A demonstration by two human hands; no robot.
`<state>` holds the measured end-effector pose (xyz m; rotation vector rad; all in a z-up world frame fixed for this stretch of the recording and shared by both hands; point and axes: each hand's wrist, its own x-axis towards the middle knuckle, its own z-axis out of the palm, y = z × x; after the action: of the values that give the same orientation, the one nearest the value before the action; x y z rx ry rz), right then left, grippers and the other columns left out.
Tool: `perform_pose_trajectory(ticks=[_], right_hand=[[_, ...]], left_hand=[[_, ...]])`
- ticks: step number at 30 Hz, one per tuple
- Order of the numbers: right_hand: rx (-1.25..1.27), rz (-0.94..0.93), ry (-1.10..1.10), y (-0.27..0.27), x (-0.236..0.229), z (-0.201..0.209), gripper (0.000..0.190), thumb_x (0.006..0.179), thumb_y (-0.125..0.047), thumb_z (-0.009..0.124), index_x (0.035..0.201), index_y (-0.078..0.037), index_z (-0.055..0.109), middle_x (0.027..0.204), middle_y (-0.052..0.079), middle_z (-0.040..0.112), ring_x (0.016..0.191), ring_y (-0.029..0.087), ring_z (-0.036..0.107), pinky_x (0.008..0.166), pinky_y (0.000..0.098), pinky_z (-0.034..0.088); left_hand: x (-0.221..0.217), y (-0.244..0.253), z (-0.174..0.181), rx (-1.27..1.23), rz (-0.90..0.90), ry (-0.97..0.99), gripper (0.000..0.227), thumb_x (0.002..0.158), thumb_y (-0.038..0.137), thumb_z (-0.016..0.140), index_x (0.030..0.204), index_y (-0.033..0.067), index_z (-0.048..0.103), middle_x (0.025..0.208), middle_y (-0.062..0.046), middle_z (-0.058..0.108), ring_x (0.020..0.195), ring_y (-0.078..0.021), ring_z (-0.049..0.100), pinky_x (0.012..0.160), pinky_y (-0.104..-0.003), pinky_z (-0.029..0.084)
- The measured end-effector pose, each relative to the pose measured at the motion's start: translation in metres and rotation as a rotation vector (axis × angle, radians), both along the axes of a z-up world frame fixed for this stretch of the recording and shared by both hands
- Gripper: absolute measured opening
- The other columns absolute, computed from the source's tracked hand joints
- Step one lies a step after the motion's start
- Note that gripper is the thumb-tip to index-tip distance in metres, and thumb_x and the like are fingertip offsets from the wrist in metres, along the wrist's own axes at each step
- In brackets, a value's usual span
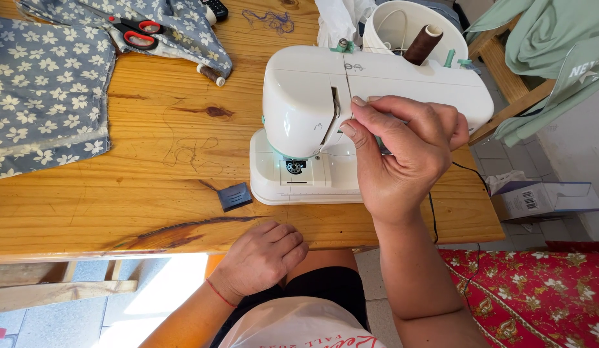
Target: Preparing a sewing machine for use by threading the needle, setting up the bobbin, and trimming thread.
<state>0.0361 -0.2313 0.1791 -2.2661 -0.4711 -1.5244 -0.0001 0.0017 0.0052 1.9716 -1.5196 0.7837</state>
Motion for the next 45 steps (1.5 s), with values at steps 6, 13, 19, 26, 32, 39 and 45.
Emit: perform_pose_trajectory(ticks=[6,13,19,26,32,39,45], right_hand=[[-0.006,-0.016,-0.002,0.000,-0.001,-0.001,0.010,0.114,-0.024,0.096,0.121,-0.018,0.098,0.120,0.001,0.087,0.113,0.024,0.067,0.117,0.0478,0.031],[-0.050,0.059,0.038,0.001,-0.031,0.000,0.018,0.115,-0.019,0.093,0.127,-0.005,0.095,0.126,0.012,0.089,0.117,0.031,0.075,0.116,0.0487,0.035],[0.261,0.408,0.570,0.019,-0.072,-0.074,0.020,0.118,-0.020,0.071,0.124,-0.003,0.080,0.114,0.010,0.083,0.085,0.020,0.071,0.082,0.0337,0.060],[0.922,0.772,1.041,0.027,-0.058,-0.142,0.028,0.123,-0.026,0.066,0.137,-0.005,0.076,0.079,0.006,0.065,0.058,0.009,0.049,0.054,0.0233,0.042],[0.568,0.539,0.792,0.028,-0.071,-0.151,0.025,0.121,-0.013,0.064,0.123,-0.006,0.088,0.072,0.003,0.067,0.062,0.013,0.057,0.062,0.0306,0.051],[0.285,0.503,0.640,0.025,-0.084,-0.164,0.020,0.115,-0.007,0.068,0.113,-0.007,0.088,0.076,0.014,0.076,0.065,0.041,0.078,0.062,0.0442,0.065],[0.224,0.598,0.762,0.013,-0.108,-0.167,0.021,0.116,-0.008,0.067,0.110,-0.007,0.088,0.078,0.017,0.080,0.068,0.040,0.081,0.059,0.0445,0.066]], left_hand=[[0.000,0.000,-0.001,-0.008,0.001,-0.008,0.016,0.123,0.000,0.061,0.117,0.0009,0.076,0.111,-0.014,0.077,0.102,-0.0346,0.072,0.081,-0.043,0.055],[-0.009,0.001,0.008,-0.013,-0.019,0.032,0.021,0.124,0.003,0.056,0.116,-0.0005,0.076,0.111,-0.016,0.077,0.100,-0.0361,0.071,0.079,-0.045,0.054],[-0.045,0.000,0.011,-0.075,-0.125,0.093,0.020,0.125,0.002,0.059,0.119,-0.0012,0.078,0.124,-0.019,0.082,0.121,-0.0395,0.080,0.092,-0.046,0.063],[-0.050,-0.002,0.004,-0.090,-0.033,0.079,0.015,0.124,0.012,0.070,0.115,0.0045,0.079,0.138,-0.019,0.081,0.130,-0.0417,0.080,0.103,-0.050,0.068],[-0.031,-0.006,0.030,-0.608,0.272,0.718,0.018,0.120,0.012,0.060,0.121,0.0010,0.075,0.110,-0.020,0.082,0.119,-0.0413,0.085,0.099,-0.049,0.069],[0.008,-0.052,0.033,-0.934,0.171,1.328,0.022,0.117,0.002,0.068,0.132,-0.0053,0.082,0.096,-0.016,0.088,0.086,-0.0188,0.085,0.081,-0.030,0.071],[-0.007,-0.052,0.023,-0.907,0.267,1.294,0.016,0.113,-0.002,0.075,0.126,-0.0048,0.083,0.083,-0.015,0.084,0.064,-0.0155,0.077,0.065,-0.027,0.065]])
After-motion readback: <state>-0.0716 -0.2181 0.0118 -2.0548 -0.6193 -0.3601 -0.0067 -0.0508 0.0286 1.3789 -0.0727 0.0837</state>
